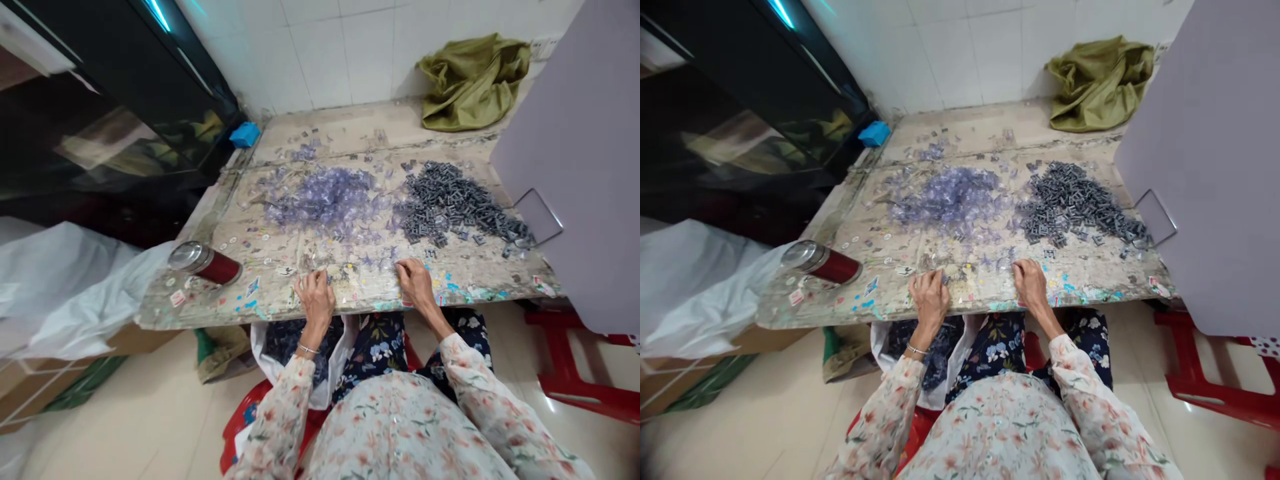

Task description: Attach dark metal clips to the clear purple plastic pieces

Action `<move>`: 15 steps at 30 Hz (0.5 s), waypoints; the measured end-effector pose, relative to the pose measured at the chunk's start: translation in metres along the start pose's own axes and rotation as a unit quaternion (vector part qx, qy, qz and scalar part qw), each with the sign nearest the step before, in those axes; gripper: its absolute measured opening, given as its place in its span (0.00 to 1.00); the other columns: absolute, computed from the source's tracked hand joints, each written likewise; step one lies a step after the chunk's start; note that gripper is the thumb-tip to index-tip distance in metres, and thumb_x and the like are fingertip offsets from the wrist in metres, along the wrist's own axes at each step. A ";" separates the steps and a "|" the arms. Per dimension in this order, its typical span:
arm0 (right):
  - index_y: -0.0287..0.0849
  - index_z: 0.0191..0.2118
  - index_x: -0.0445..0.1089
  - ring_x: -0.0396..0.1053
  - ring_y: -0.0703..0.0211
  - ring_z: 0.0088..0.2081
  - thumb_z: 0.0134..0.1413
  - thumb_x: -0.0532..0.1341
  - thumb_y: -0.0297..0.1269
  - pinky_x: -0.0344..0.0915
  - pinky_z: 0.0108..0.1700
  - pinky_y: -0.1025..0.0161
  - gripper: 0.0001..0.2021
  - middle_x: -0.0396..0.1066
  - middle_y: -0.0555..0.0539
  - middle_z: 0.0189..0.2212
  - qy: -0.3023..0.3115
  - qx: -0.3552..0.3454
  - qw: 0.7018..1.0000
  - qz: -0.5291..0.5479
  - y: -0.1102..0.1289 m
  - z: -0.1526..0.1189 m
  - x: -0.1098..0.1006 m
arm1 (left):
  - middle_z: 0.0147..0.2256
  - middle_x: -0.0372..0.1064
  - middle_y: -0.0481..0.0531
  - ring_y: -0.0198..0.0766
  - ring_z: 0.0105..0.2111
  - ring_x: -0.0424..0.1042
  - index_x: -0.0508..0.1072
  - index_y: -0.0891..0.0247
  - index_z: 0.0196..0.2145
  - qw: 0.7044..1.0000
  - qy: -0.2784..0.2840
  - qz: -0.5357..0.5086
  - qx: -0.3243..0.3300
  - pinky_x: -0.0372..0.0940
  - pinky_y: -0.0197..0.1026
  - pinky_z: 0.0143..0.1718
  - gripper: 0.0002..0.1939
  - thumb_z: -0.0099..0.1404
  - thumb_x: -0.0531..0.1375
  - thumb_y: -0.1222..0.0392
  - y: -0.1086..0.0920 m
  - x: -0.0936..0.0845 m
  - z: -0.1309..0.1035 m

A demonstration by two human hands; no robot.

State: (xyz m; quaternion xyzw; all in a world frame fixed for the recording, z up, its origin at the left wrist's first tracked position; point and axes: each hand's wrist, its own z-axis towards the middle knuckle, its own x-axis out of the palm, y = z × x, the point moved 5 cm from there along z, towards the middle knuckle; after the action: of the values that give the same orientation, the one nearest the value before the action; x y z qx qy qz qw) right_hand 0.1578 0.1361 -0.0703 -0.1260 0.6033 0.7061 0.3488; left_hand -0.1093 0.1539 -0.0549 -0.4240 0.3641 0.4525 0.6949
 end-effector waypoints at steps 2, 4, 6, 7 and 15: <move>0.42 0.33 0.73 0.67 0.55 0.34 0.59 0.55 0.42 0.62 0.39 0.60 0.12 0.72 0.46 0.30 0.001 0.042 0.995 0.086 -0.007 -0.003 -0.004 | 0.50 0.69 0.64 0.53 0.51 0.66 0.71 0.65 0.53 1.000 -0.010 -0.016 0.001 0.47 0.60 0.61 0.23 0.61 0.52 0.69 -0.011 -0.001 -0.002; 0.42 0.32 0.72 0.65 0.58 0.30 0.58 0.56 0.46 0.61 0.35 0.62 0.15 0.71 0.48 0.27 0.011 0.080 0.984 0.160 -0.012 -0.007 -0.009 | 0.51 0.67 0.64 0.52 0.52 0.65 0.72 0.65 0.53 0.998 -0.026 -0.054 0.008 0.48 0.60 0.61 0.22 0.62 0.52 0.69 -0.028 -0.002 -0.003; 0.41 0.31 0.72 0.64 0.60 0.28 0.57 0.57 0.51 0.61 0.32 0.64 0.17 0.70 0.50 0.25 0.024 0.111 0.969 0.219 -0.013 -0.011 -0.013 | 0.48 0.69 0.63 0.51 0.51 0.65 0.73 0.65 0.51 0.992 -0.036 -0.120 0.018 0.53 0.58 0.59 0.19 0.64 0.52 0.67 -0.050 -0.002 -0.002; 0.41 0.31 0.72 0.64 0.61 0.28 0.56 0.58 0.53 0.61 0.32 0.64 0.18 0.70 0.50 0.26 0.032 0.123 0.961 0.244 -0.013 -0.014 -0.015 | 0.47 0.69 0.62 0.50 0.50 0.66 0.73 0.65 0.50 0.985 -0.034 -0.165 0.024 0.56 0.56 0.57 0.18 0.65 0.53 0.66 -0.061 -0.001 -0.002; 0.43 0.36 0.71 0.67 0.60 0.31 0.58 0.57 0.56 0.66 0.36 0.63 0.19 0.71 0.49 0.31 0.154 0.127 0.926 0.319 0.002 -0.032 -0.027 | 0.46 0.71 0.59 0.44 0.49 0.70 0.75 0.63 0.48 0.882 0.107 -0.458 0.020 0.64 0.47 0.52 0.16 0.69 0.56 0.54 -0.130 0.021 0.006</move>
State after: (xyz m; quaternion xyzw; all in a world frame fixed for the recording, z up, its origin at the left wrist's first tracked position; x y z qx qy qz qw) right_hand 0.1683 0.0966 -0.0611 0.0116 0.7428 0.6691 0.0206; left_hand 0.0201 0.1362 -0.0372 -0.5755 0.2099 0.0284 0.7899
